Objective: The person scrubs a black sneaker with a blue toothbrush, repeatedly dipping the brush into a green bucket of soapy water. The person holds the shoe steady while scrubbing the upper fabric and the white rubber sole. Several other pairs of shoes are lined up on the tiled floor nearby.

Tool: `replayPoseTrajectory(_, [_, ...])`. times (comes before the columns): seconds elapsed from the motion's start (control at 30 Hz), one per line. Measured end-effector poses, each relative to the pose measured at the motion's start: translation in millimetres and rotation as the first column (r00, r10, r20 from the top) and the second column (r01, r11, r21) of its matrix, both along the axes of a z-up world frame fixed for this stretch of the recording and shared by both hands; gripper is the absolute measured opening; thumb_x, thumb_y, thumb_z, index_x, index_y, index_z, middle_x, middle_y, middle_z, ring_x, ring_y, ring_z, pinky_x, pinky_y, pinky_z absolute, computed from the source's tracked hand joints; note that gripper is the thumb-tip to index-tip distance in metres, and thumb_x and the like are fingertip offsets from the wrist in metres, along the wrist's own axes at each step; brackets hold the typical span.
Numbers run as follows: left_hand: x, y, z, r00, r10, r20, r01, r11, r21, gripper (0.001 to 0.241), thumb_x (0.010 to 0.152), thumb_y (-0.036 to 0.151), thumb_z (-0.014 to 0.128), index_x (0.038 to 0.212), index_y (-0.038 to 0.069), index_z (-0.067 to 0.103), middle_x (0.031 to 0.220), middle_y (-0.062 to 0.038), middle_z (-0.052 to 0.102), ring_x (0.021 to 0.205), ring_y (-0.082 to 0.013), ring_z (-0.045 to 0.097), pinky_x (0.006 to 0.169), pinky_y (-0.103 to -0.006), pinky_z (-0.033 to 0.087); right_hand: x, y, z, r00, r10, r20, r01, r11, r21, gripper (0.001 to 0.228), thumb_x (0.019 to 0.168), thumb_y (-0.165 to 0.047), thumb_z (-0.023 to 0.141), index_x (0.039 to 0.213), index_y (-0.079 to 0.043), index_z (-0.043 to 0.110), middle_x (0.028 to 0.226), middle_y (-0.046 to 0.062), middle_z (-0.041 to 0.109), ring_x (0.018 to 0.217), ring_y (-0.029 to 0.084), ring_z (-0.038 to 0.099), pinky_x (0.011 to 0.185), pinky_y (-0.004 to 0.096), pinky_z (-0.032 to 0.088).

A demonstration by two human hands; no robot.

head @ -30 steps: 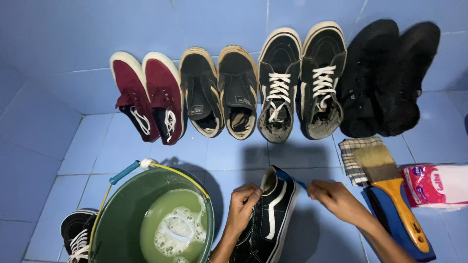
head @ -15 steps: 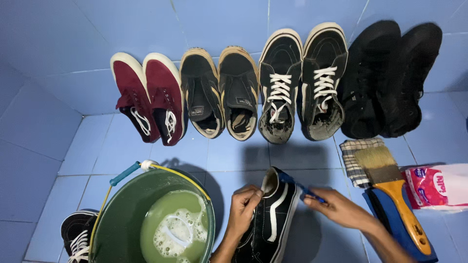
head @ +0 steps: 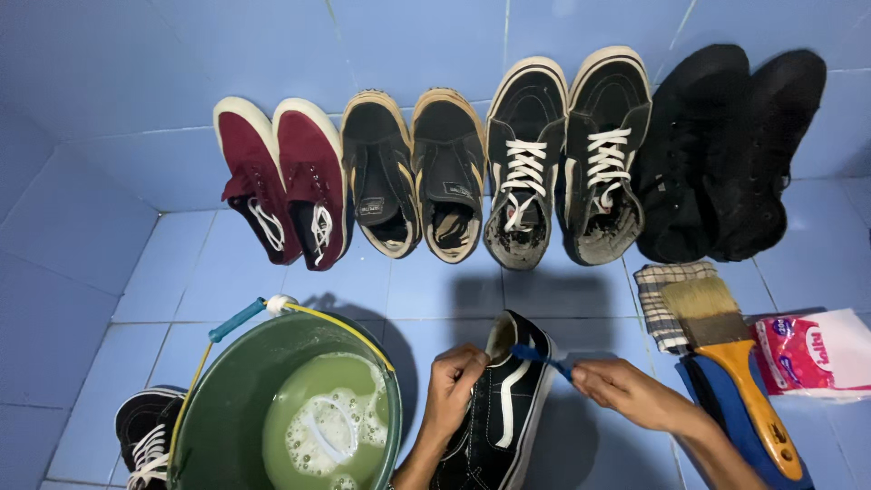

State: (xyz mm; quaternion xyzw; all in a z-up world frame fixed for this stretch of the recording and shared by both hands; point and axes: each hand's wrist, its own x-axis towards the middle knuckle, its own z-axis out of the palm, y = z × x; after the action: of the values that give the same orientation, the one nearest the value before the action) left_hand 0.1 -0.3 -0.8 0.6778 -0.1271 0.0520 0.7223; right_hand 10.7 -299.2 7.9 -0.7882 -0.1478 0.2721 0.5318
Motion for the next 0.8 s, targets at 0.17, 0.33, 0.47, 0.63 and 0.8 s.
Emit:
replayPoseTrajectory(0.17, [0, -1, 0, 1.0, 0.005, -0.005, -0.005, 0.999, -0.034, 0.046, 0.099, 0.006, 0.06, 0.061, 0.01, 0.033, 0.065, -0.002, 0.04, 0.064, -0.0141, 0.041, 0.063, -0.0344, 0.033, 1, 5, 10, 0.983, -0.178, 0.032, 0.181, 0.972, -0.148, 0.04, 0.106, -0.031, 0.044, 0.078, -0.008, 0.062, 0.066, 0.006, 0.053, 0.059, 0.018, 0.047, 0.061, 0.034, 0.04])
replayPoseTrajectory(0.33, [0, 0, -2, 1.0, -0.002, 0.004, 0.002, 1.0, -0.029, 0.041, 0.1, 0.006, 0.058, 0.064, 0.01, 0.038, 0.065, 0.0, 0.041, 0.064, -0.0124, 0.041, 0.062, -0.035, 0.032, -4, 8, -4, 0.996, 0.087, -0.025, -0.088, 0.996, -0.034, 0.037, 0.107, -0.037, 0.049, 0.079, -0.015, 0.058, 0.07, -0.001, 0.051, 0.06, 0.012, 0.048, 0.057, 0.032, 0.04])
replayPoseTrajectory(0.47, [0, 0, -11, 1.0, 0.022, 0.001, -0.022, 0.999, -0.029, 0.042, 0.098, 0.006, 0.06, 0.062, 0.009, 0.039, 0.068, -0.003, 0.051, 0.068, -0.0139, 0.05, 0.064, -0.0341, 0.038, 1, 8, 0, 0.983, -0.18, 0.047, 0.185, 0.968, -0.171, 0.04, 0.106, -0.03, 0.049, 0.071, -0.009, 0.047, 0.062, 0.006, 0.046, 0.058, 0.02, 0.042, 0.062, 0.038, 0.034])
replayPoseTrajectory(0.63, [2, 1, -3, 1.0, 0.013, 0.016, -0.013, 1.0, 0.001, 0.033, 0.096, 0.006, 0.059, 0.064, 0.004, 0.05, 0.07, -0.007, 0.059, 0.069, -0.0177, 0.056, 0.066, -0.0353, 0.042, -6, 4, 6, 0.981, 0.062, -0.184, -0.073, 0.996, -0.055, 0.047, 0.108, -0.043, 0.045, 0.072, -0.014, 0.052, 0.063, 0.0, 0.046, 0.054, 0.013, 0.038, 0.057, 0.033, 0.033])
replayPoseTrajectory(0.8, [2, -1, 1, 1.0, 0.006, 0.0, -0.006, 1.0, -0.018, 0.039, 0.098, 0.006, 0.06, 0.062, 0.007, 0.046, 0.067, -0.003, 0.053, 0.066, -0.0132, 0.05, 0.064, -0.0329, 0.038, -4, 9, 3, 1.0, -0.002, -0.032, 0.001, 1.0, -0.021, 0.043, 0.109, -0.033, 0.041, 0.071, -0.012, 0.045, 0.065, 0.001, 0.043, 0.057, 0.015, 0.039, 0.055, 0.034, 0.035])
